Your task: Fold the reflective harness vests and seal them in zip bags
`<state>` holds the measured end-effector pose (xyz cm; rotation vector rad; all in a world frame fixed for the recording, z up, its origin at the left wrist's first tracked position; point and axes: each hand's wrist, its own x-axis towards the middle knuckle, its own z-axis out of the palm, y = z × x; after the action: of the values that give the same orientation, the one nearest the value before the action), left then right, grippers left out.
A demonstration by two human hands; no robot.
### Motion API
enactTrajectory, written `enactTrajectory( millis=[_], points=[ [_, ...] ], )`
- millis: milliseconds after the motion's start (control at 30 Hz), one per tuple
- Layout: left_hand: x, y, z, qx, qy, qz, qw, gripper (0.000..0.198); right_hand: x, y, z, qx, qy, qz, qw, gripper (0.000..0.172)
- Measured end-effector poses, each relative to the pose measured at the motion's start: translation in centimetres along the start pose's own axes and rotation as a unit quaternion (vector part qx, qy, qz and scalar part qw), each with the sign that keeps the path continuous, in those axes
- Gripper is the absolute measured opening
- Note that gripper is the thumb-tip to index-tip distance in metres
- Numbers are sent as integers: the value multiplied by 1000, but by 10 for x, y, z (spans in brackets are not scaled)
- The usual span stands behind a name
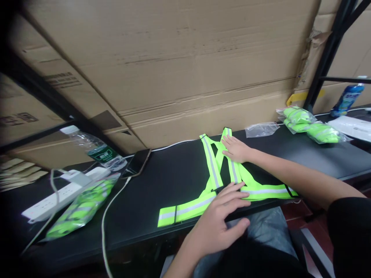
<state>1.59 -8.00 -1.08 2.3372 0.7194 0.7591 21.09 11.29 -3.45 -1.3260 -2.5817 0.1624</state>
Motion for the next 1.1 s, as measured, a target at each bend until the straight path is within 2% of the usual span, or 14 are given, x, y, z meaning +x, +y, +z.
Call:
enactTrajectory(
  millis=[100, 200, 267, 333, 433, 533, 600, 700, 767, 867, 933, 1033, 1100],
  points=[
    [-20, 1, -21, 97, 37, -15, 994, 28, -36, -30, -27, -17, 41, -26, 999, 70],
    [-51, -10, -43, 241, 43, -78, 966, 38, -93, -57, -40, -53, 61, -74, 994, 59],
    [-73, -25, -54, 314, 28, -110, 942, 49, -134, -65, -34, -50, 62, -91, 993, 55],
    [-94, -40, -61, 359, -1, -124, 925, 52, -166, -64, -22, -35, 24, -91, 995, 56],
    [-114, -56, -62, 391, -18, -120, 912, 50, -195, -50, -6, -33, 7, -45, 998, 58],
    [-119, -59, -59, 392, -7, -108, 913, 47, -203, -35, -2, -30, -2, -19, 999, 55],
    [-116, -54, -57, 378, 10, -105, 920, 42, -202, -31, -5, -28, 15, -20, 999, 51],
    [-106, -46, -54, 339, 48, -103, 934, 34, -195, -44, -14, -11, 85, -19, 996, 50],
    [-100, -43, -52, 311, 69, -103, 942, 31, -186, -60, -19, 21, 108, -34, 993, 50],
    [-98, -44, -51, 274, 89, -116, 951, 31, -170, -84, -21, 53, 74, -75, 993, 49],
    [-101, -47, -51, 250, 111, -134, 953, 36, -160, -92, -18, 67, 41, -91, 993, 41],
    [-109, -52, -53, 210, 140, -164, 954, 42, -153, -91, -15, 96, 12, -85, 992, 36],
    [-112, -53, -54, 196, 140, -175, 955, 43, -154, -85, -14, 110, 5, -77, 991, 37]
  ],
)
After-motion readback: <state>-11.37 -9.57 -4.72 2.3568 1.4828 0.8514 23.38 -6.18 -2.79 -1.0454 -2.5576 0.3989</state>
